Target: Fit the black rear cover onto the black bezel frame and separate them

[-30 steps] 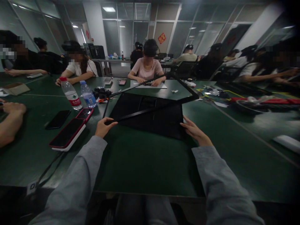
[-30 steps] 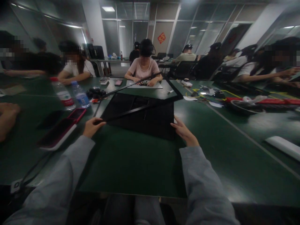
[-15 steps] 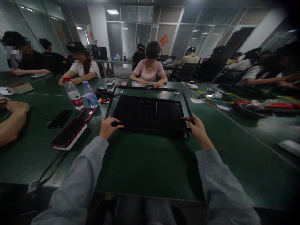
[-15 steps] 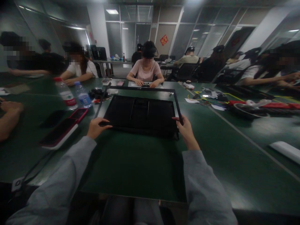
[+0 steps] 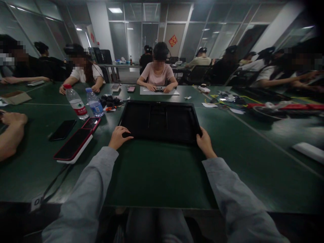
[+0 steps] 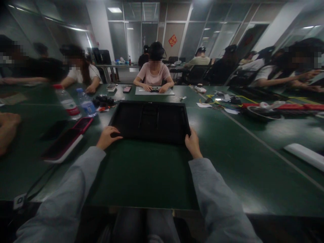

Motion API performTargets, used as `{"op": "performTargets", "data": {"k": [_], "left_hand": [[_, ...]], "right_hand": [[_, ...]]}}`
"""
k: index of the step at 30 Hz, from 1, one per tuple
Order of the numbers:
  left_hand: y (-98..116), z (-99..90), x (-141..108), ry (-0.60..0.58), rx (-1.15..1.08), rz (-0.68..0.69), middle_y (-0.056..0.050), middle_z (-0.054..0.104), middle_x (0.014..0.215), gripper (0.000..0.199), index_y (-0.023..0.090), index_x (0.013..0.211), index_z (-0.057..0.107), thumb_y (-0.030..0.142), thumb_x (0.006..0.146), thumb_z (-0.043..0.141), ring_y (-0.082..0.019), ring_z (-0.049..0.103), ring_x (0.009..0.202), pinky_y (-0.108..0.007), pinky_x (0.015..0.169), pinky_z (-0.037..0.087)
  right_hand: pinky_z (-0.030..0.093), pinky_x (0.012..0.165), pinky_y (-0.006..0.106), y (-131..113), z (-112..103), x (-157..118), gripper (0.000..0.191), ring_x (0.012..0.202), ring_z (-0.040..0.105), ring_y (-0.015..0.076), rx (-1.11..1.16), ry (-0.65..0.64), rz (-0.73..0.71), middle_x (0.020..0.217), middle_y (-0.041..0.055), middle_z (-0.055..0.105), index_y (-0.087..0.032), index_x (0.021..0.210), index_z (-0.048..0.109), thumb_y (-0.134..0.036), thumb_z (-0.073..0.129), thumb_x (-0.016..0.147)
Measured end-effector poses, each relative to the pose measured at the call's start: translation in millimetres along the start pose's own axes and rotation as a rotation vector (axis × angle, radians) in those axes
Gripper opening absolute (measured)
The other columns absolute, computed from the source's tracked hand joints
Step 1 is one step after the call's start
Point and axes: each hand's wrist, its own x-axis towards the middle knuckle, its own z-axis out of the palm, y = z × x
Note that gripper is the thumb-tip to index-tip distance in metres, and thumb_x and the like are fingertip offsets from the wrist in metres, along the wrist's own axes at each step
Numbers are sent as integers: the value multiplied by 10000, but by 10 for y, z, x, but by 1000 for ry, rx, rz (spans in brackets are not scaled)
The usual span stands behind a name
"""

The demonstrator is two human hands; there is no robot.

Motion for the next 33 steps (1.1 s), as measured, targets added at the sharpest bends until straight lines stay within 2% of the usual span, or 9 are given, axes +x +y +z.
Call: {"op": "performTargets", "data": {"k": [3,6,10,14,16,19,22,28,33], "left_hand": [[-64,42,-12,73,-4,-20,-108,650,1314,345,252,1001,773,506,773,825,-323,512,1332,-528,1177,369],[-175,86,-11,210,-55,-173,-149,535,1489,512,223,1265,692,513,845,745,-330,442,1436,-524,1217,327],[-317,82,-11,257,-141,-288,-168,588,1422,551,181,1334,637,482,876,693,-304,529,1367,-469,1195,375],[-377,6,-37,359,-87,-405,-177,640,1301,497,158,1298,666,385,856,681,-310,602,1250,-479,1127,443],[-378,-34,-51,360,-30,-459,-168,670,1211,459,163,1255,696,366,845,675,-319,626,1190,-488,1095,466],[-368,-71,-64,308,35,-470,-159,704,1144,406,168,1211,723,362,867,628,-324,651,1124,-491,1062,482],[-355,-84,-72,274,63,-462,-171,722,1185,423,140,1242,711,360,913,561,-312,672,1086,-480,1044,489],[-259,-103,-83,269,138,-504,-156,727,1255,417,141,1271,707,350,944,553,-279,678,1121,-399,1029,498],[-188,-123,-81,250,205,-509,-170,726,1261,427,123,1301,701,326,954,556,-295,682,1121,-408,1023,501]], "right_hand": [[407,1179,532,37,10,-11,614,1289,587,309,-1,-4,26,1339,132,663,-165,1368,609,-259,539,766],[412,1172,536,53,35,6,581,1285,597,317,-40,0,46,1327,127,676,-180,1345,638,-275,542,780],[398,1184,528,63,127,93,580,1309,589,323,-58,-16,45,1365,153,657,-141,1339,644,-284,533,788],[411,1172,538,76,235,192,589,1297,600,328,-45,-51,34,1357,156,664,-130,1349,637,-292,539,791],[422,1160,547,84,270,226,585,1283,608,329,-32,-76,26,1345,145,672,-152,1354,636,-298,547,795],[428,1154,548,89,296,249,583,1283,605,330,-19,-93,13,1347,141,669,-170,1366,625,-312,548,806],[429,1155,539,86,301,248,580,1289,601,329,-9,-103,-17,1356,153,660,-161,1377,611,-338,538,830],[416,1170,535,78,297,234,578,1308,587,319,-3,-66,-44,1379,169,643,-138,1388,598,-371,504,868],[394,1190,531,101,285,218,571,1334,569,307,2,-37,-69,1417,163,622,-144,1403,599,-370,500,888]]}}
